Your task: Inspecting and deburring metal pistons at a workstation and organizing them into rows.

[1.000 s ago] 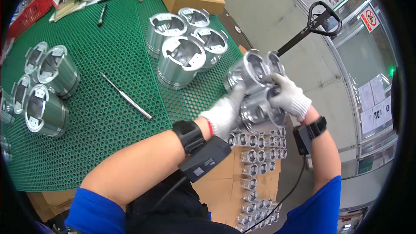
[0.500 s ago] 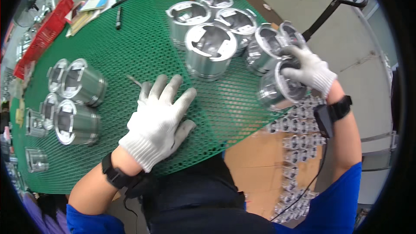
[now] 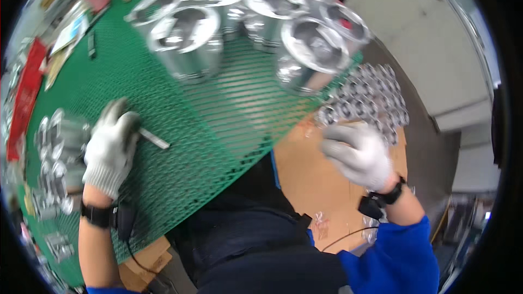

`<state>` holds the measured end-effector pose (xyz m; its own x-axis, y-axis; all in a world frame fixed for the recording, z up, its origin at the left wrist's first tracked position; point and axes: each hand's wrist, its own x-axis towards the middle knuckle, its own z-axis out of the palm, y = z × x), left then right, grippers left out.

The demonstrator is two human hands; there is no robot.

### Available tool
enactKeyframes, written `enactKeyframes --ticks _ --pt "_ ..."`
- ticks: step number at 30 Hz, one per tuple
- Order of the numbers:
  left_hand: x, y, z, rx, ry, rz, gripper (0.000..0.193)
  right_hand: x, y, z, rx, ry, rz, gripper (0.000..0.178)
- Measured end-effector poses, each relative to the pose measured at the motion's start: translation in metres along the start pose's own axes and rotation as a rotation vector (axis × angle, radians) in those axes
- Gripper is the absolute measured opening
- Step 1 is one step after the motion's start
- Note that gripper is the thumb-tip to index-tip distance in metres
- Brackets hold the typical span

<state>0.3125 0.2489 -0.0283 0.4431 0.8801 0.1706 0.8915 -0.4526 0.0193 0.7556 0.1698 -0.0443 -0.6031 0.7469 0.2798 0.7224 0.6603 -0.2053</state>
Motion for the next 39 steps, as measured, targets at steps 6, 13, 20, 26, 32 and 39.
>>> enactKeyframes --ticks 6,13,20,26,32,39 --pt "0.033 0.130 -0.022 -0.284 -0.181 0.363 0.064 -0.146 0.099 0.147 0.103 -0.663 0.690 0.030" --pt "0.103 0.180 0.029 -0.134 -0.232 0.659 0.060 -0.177 0.198 0.221 0.061 -0.681 1.137 0.041" --pt "0.108 0.180 0.044 -0.261 -0.380 0.462 0.054 -0.170 0.270 0.274 -0.138 -0.360 1.071 0.067" --pt "0.043 0.151 0.067 -0.775 -0.765 -0.193 0.048 -0.256 0.398 0.346 0.049 -0.623 1.053 0.088" --pt "0.066 0.159 0.060 -0.575 -0.631 0.168 0.051 -0.149 0.376 0.317 0.140 -0.658 1.189 0.061" --pt "0.082 0.163 0.045 -0.478 -0.449 0.387 0.049 -0.163 0.360 0.336 0.073 -0.362 1.314 0.048"
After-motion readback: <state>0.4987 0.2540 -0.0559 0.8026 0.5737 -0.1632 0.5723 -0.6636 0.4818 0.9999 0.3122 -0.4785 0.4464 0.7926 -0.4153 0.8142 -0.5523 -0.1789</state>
